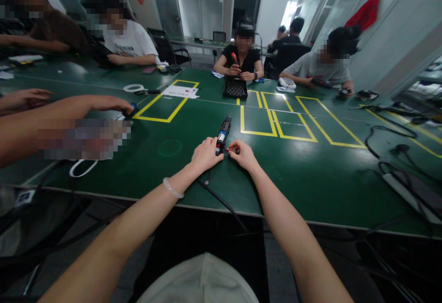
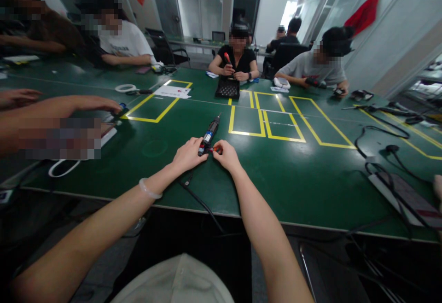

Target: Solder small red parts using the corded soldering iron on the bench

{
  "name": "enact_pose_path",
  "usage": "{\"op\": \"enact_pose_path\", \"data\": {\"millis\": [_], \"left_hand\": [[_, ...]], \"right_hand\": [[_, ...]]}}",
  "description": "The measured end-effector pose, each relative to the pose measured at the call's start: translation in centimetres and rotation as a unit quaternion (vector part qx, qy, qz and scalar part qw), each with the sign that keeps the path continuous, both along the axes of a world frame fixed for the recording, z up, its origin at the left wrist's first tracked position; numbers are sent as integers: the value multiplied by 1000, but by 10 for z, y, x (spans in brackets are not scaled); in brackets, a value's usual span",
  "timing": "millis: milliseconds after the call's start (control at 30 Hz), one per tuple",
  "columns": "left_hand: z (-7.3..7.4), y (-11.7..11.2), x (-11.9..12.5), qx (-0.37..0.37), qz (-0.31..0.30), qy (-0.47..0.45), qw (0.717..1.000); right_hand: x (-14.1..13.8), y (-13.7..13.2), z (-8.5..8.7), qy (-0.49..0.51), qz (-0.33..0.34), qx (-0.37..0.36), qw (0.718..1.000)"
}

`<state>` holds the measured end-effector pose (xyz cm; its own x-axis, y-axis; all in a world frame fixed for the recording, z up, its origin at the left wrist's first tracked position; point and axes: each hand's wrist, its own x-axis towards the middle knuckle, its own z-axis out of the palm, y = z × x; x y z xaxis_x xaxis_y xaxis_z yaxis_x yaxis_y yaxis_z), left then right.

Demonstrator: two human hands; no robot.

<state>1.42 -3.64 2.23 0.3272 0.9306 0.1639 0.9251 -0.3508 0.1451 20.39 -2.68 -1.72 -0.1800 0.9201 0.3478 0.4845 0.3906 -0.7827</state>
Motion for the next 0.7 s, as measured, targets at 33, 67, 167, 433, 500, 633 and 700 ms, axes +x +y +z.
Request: {"op": "enact_pose_path", "data": {"millis": [33,67,167,433,500,633,700], "left_hand": [[0,0,0,0,1,0,1000],[0,-1,1,-1,2,-1,1000],[1,-2,2,-6,6,-6,1000],[2,-3,5,-5,9,-5,1000],[1,-3,5,-1,9,-6,1000],[1,-2,5,-1,10,-5,1000],[1,-2,5,-1,8,-4,1000]], "right_hand": [[0,0,0,-1,-3,-3,1000],[0,0,1,-3,-3,-5,1000],[-1,0,1,-6,0,-10,1000],[-5,4,-4,-19,-1,7,1000],[-7,5,-4,-38,-4,12,999],[-11,5,-4,-46,-4,15,999],[-12,4,-3,-29,1,10,1000]]}}
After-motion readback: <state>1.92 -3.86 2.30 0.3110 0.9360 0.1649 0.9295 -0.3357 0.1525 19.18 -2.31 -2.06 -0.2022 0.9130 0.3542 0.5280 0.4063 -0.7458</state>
